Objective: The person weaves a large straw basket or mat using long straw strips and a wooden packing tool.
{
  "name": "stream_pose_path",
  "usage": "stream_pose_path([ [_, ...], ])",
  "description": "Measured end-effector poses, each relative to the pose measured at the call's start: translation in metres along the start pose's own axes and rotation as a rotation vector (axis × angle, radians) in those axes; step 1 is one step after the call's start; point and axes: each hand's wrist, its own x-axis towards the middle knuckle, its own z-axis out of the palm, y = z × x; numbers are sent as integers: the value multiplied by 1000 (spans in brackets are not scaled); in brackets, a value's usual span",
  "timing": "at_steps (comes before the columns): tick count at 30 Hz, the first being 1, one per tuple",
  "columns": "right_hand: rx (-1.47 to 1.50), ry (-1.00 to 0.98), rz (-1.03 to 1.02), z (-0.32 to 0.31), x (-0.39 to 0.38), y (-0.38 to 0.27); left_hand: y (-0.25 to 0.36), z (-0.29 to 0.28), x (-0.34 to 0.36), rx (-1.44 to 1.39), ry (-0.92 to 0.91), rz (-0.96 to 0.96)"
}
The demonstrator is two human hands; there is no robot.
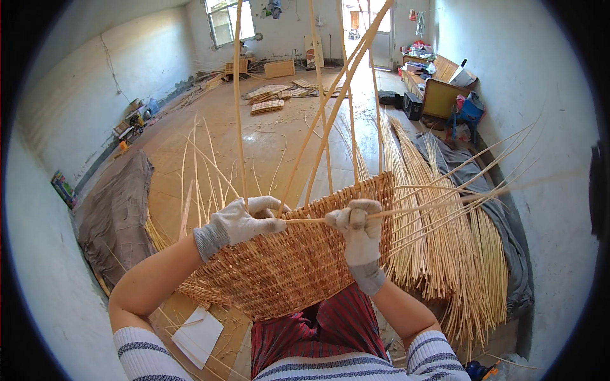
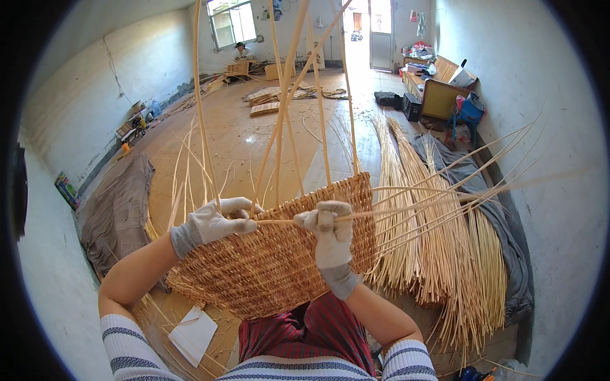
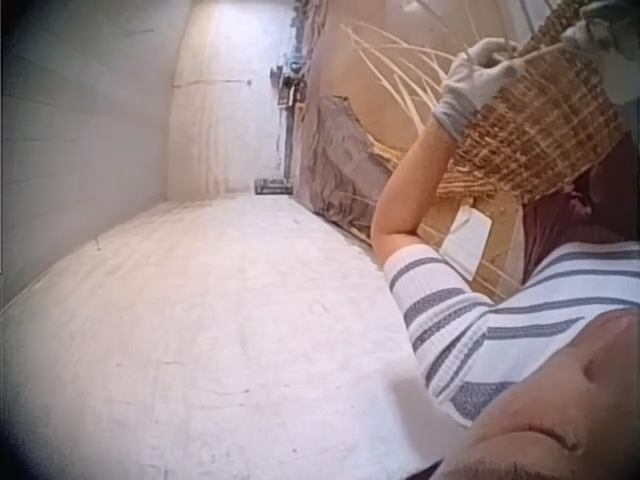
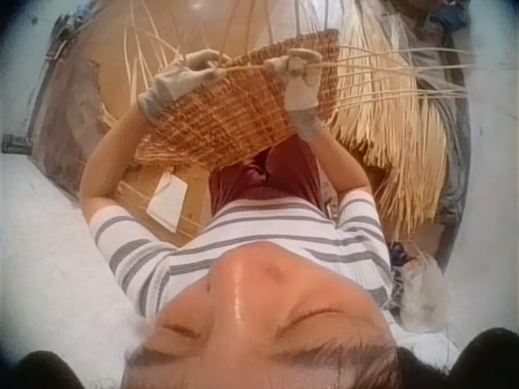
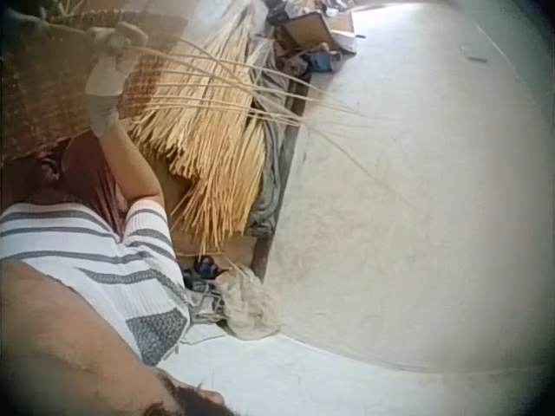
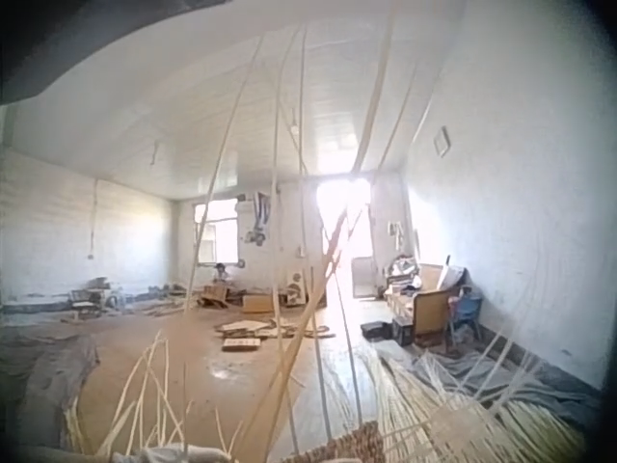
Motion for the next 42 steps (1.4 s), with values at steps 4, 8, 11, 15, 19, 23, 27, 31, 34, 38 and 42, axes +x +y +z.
stream_pose_path([
  [4, -246, -113, -336, 26, -43, -9, -2, 4, -4, 12, 32, 50],
  [8, -621, -440, -243, 31, -6, -36, 3, 1, -6, -129, 21, 172],
  [11, -762, -529, 262, 80, 59, -75, -7, -7, -7, -101, -108, 102],
  [15, -873, -667, 30, 93, 98, -37, -29, -10, -6, -62, -49, 174],
  [19, -1158, -598, 245, 110, 118, -35, -18, -1, -10, -50, 40, 185],
  [23, -2210, -579, 39, 150, 134, -5, -16, 5, -19, -2, 122, 289],
  [27, -2368, -1070, 86, 155, 156, 10, 11, 8, -24, 46, 144, 276],
  [31, -2184, -1178, -34, 159, 137, -31, -2, 10, -28, 115, 203, 143],
  [34, -1899, -886, -197, 153, 149, -70, -1, 5, -22, 203, 193, 148],
  [38, -1168, -660, -353, 179, 126, -114, 20, 5, -25, 363, 140, 70],
  [42, -615, -861, -232, 158, 148, -83, 21, 1, -23, 386, 129, 218],
])
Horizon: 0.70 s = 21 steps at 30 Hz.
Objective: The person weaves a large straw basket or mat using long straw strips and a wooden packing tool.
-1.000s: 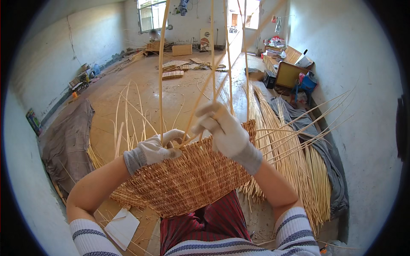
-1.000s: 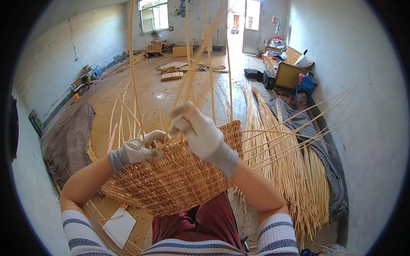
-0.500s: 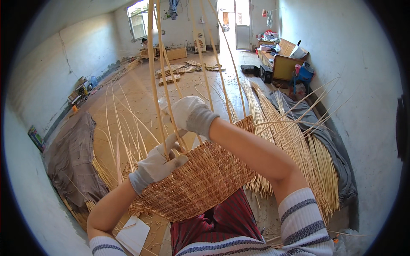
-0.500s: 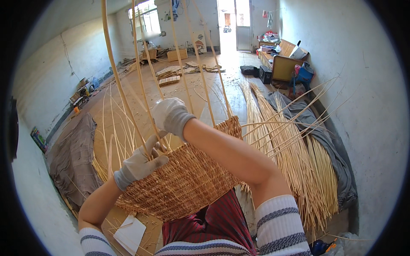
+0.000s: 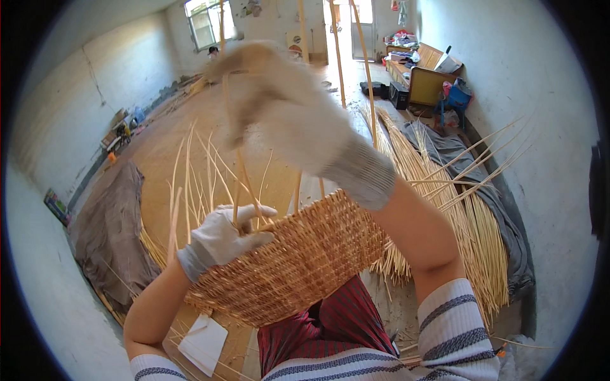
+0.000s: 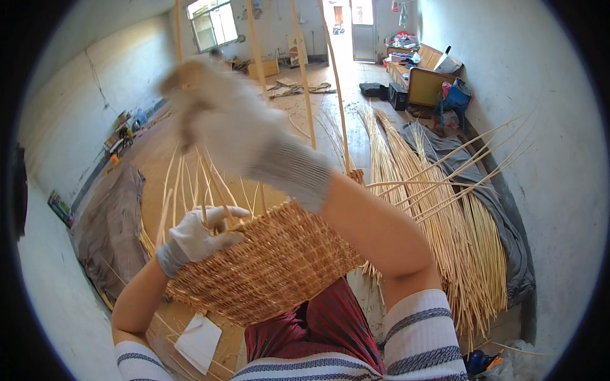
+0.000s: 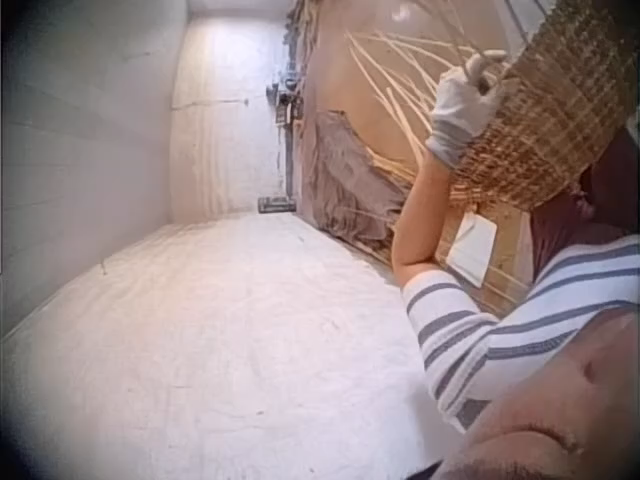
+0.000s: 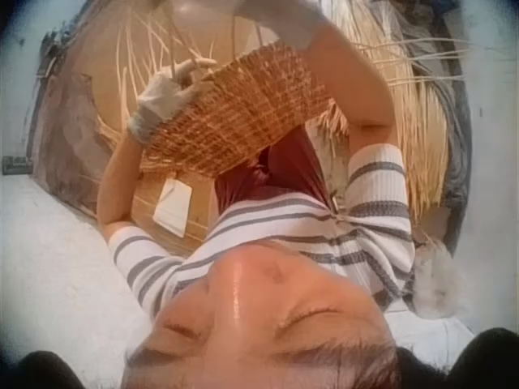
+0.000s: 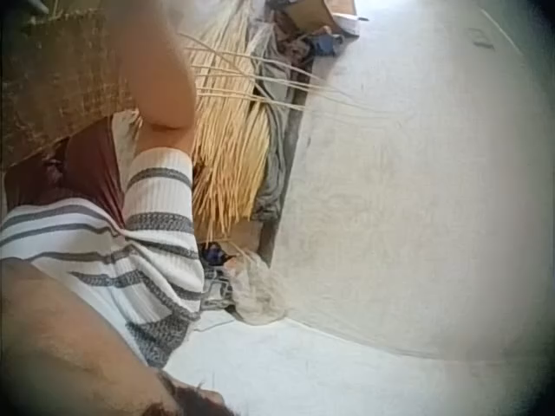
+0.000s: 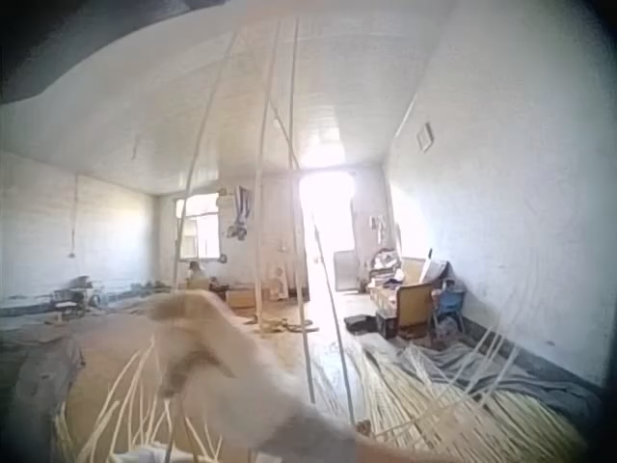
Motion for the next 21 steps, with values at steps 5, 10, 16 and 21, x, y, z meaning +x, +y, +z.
stream_pose_path([
  [5, 266, 561, 360, -14, -201, 97, -6, 10, -5, 12, 98, -43],
  [10, 624, 745, 453, 6, -196, 75, -5, 6, -7, 160, 236, 116],
  [16, 605, 680, 469, 6, -211, 78, -3, 15, 17, -3, 3, -48],
  [21, 611, 702, 366, 19, -210, 72, 12, 27, 25, -55, 108, -152],
])
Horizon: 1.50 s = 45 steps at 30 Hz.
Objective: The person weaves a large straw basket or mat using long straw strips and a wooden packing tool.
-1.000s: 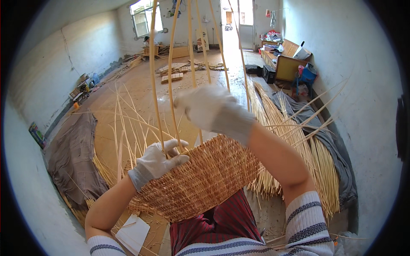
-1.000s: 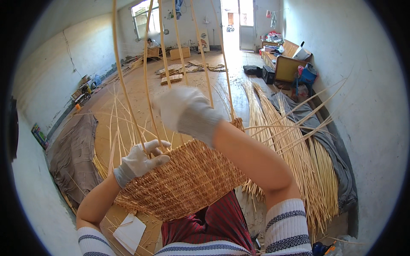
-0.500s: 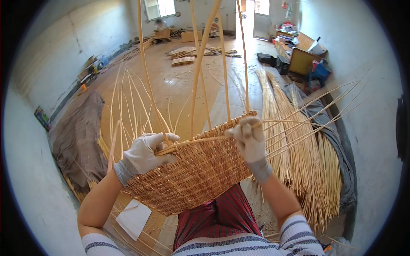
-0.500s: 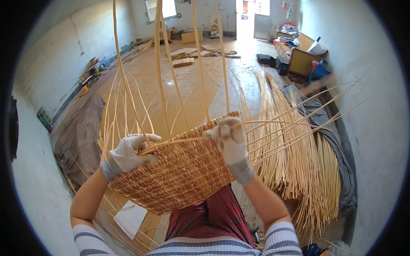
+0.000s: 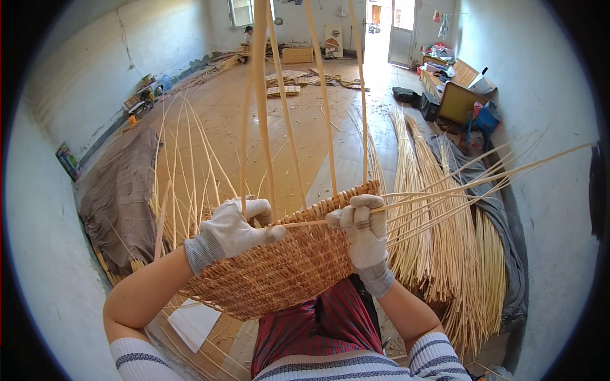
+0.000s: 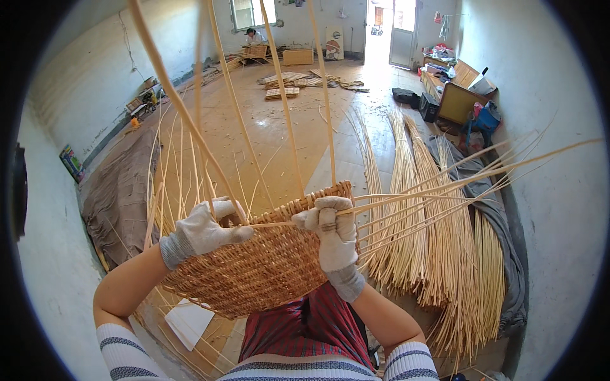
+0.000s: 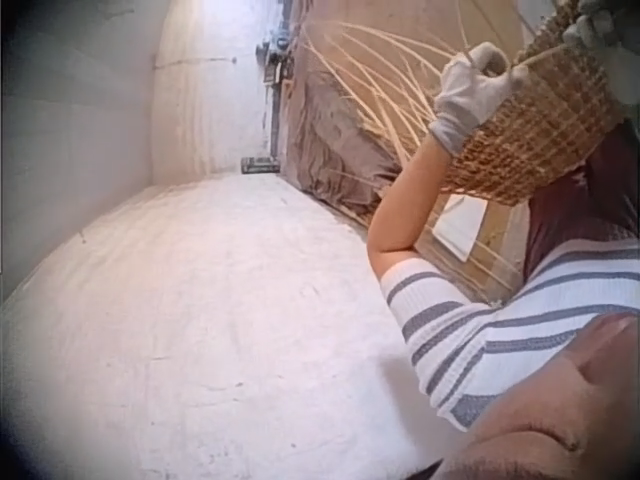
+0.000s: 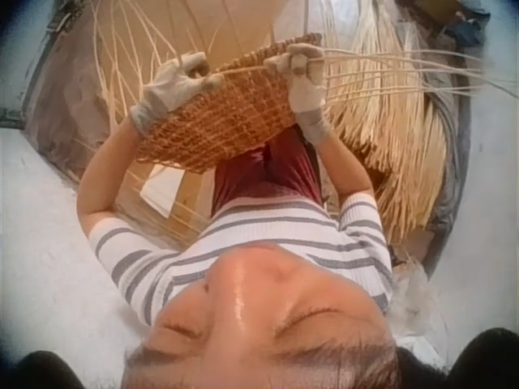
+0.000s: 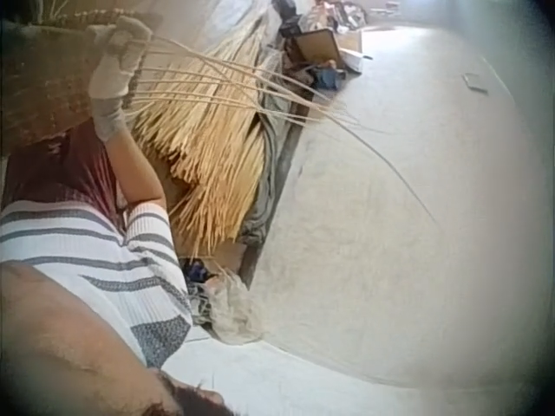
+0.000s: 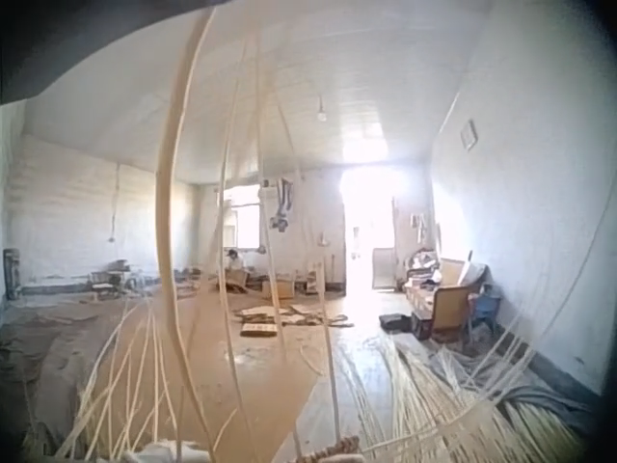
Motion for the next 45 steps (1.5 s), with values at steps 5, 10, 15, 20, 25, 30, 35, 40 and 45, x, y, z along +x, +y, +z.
stream_pose_path([
  [5, -369, -457, -277, 16, -59, -18, 15, 0, -1, -176, -5, -65],
  [10, -737, -407, -231, 57, 46, -43, -4, 2, -5, -259, -43, -180],
  [15, -2052, -628, -243, 120, 129, -4, -27, 19, -11, -175, 271, 94],
  [20, -1922, -1027, -48, 129, 142, -3, -9, 1, -18, 8, 133, 113],
  [25, -1547, -953, -93, 106, 83, -49, -36, -1, -17, 126, 151, 13],
  [30, -1056, -919, -919, 103, 123, 37, -47, -4, -22, -81, 157, 271],
  [35, -1585, -1019, -889, 108, 160, 2, -28, -9, -37, -228, -23, -97],
  [40, -138, -695, 114, 171, 129, -39, -34, -13, -42, -58, -19, -60],
  [45, -232, -49, -18, 50, 85, -25, -33, -13, -35, -123, -31, -156],
])
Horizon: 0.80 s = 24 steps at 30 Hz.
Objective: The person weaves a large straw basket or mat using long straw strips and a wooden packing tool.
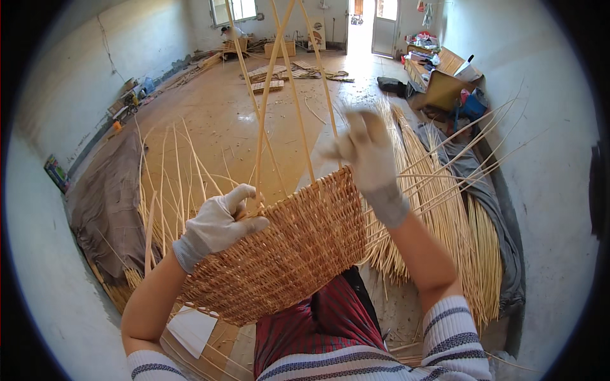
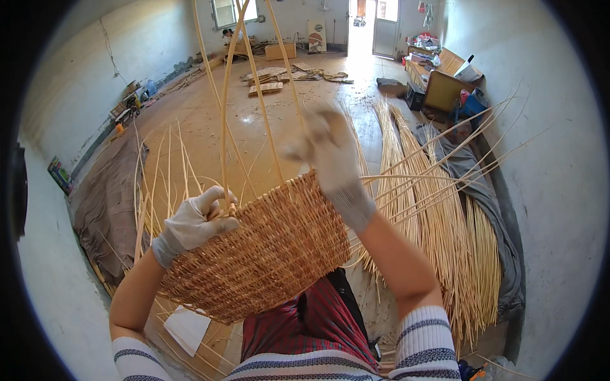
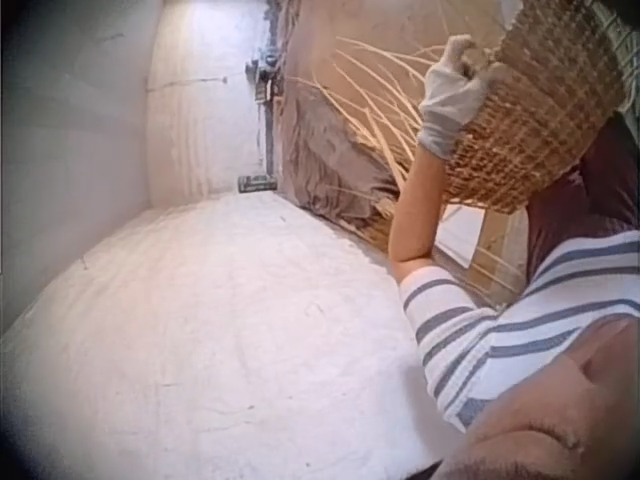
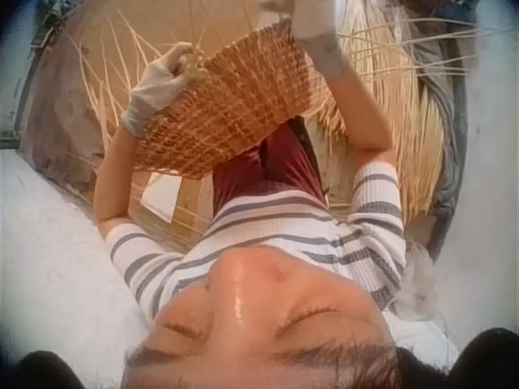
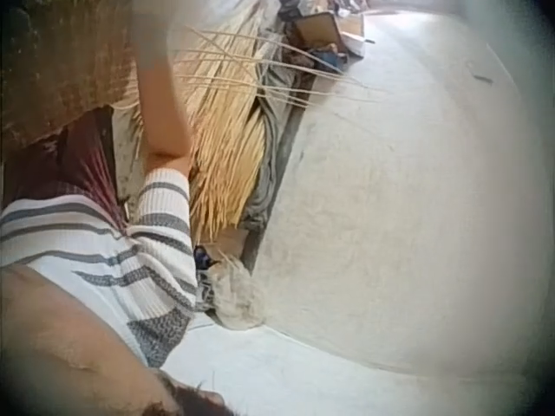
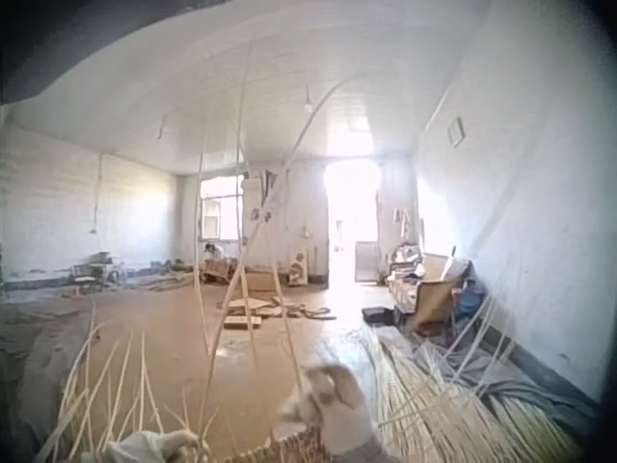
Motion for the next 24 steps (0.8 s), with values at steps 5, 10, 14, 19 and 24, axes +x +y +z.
stream_pose_path([
  [5, 87, 254, 177, -38, -82, 28, -2, -1, 7, 241, 103, 415],
  [10, 295, 123, 282, -44, -78, 30, 3, 0, 20, -61, 19, 415],
  [14, 246, 53, 89, -48, -92, 26, 28, 15, 19, -153, -130, 174],
  [19, 229, 51, 92, -44, -94, 19, 50, 15, 7, -84, -178, 58],
  [24, 203, 69, 82, -39, -104, 12, 52, 16, 3, -15, -131, 115],
])
